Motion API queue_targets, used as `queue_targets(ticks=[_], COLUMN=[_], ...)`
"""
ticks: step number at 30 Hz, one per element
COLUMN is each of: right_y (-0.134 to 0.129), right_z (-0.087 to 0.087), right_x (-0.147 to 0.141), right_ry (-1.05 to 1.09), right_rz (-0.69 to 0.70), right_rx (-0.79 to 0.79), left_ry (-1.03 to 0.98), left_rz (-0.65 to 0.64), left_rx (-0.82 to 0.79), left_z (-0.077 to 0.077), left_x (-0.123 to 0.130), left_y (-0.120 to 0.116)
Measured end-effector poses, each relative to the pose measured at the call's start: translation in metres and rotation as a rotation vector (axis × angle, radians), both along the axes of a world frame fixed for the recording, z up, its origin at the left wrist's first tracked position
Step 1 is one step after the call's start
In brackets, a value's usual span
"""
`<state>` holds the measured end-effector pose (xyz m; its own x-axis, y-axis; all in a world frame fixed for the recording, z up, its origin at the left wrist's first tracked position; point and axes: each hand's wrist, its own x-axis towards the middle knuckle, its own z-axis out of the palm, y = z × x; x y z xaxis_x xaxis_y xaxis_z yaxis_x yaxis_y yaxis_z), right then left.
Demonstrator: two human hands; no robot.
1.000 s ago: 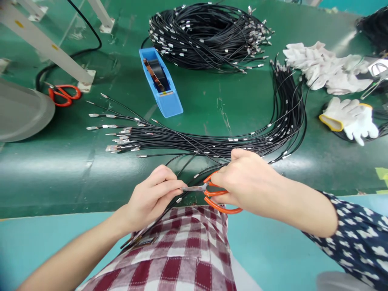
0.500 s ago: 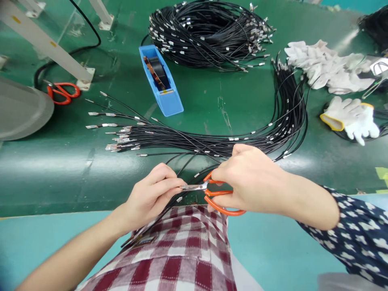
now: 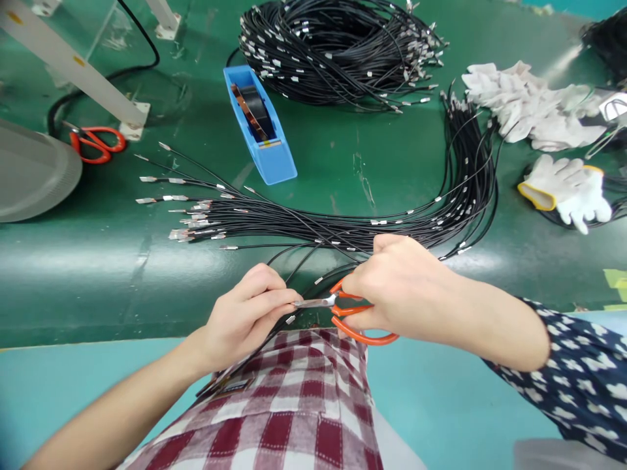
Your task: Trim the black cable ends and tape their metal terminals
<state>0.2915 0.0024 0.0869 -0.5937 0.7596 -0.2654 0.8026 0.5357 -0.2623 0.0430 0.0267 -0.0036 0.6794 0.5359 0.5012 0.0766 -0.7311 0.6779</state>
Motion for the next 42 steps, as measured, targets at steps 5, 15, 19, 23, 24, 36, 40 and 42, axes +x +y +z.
queue_targets(ticks=[5,15,19,23,24,36,40,42], right_y=[0.002,0.001,-0.001,-0.002,-0.002,-0.003,-0.004,-0.004], right_z=[-0.008,0.003,0.008,0.010,0.010,0.010,0.008,0.006], right_x=[0.002,-0.002,-0.005,-0.004,-0.004,-0.006,-0.006,-0.004], right_ry=[0.055,0.079,0.013,0.007,0.006,-0.039,-0.044,-0.040], right_rz=[-0.004,-0.024,-0.019,0.000,0.002,0.001,0.044,0.064], right_rx=[-0.056,-0.070,0.018,0.054,0.054,0.025,0.042,0.056], left_ry=[-0.021,0.055,0.061,0.072,0.077,0.083,0.029,0.017], left_rz=[-0.006,-0.023,-0.027,-0.027,-0.026,-0.035,-0.029,-0.025], left_rx=[-0.001,0.000,-0.002,-0.016,-0.017,-0.012,0.010,0.022], left_z=[0.001,0.005,0.004,0.005,0.006,0.010,0.008,0.006], left_x=[-0.001,-0.003,-0.003,-0.004,-0.004,-0.004,-0.003,-0.003], left_y=[-0.001,0.002,0.001,0.000,0.000,0.000,-0.001,-0.002])
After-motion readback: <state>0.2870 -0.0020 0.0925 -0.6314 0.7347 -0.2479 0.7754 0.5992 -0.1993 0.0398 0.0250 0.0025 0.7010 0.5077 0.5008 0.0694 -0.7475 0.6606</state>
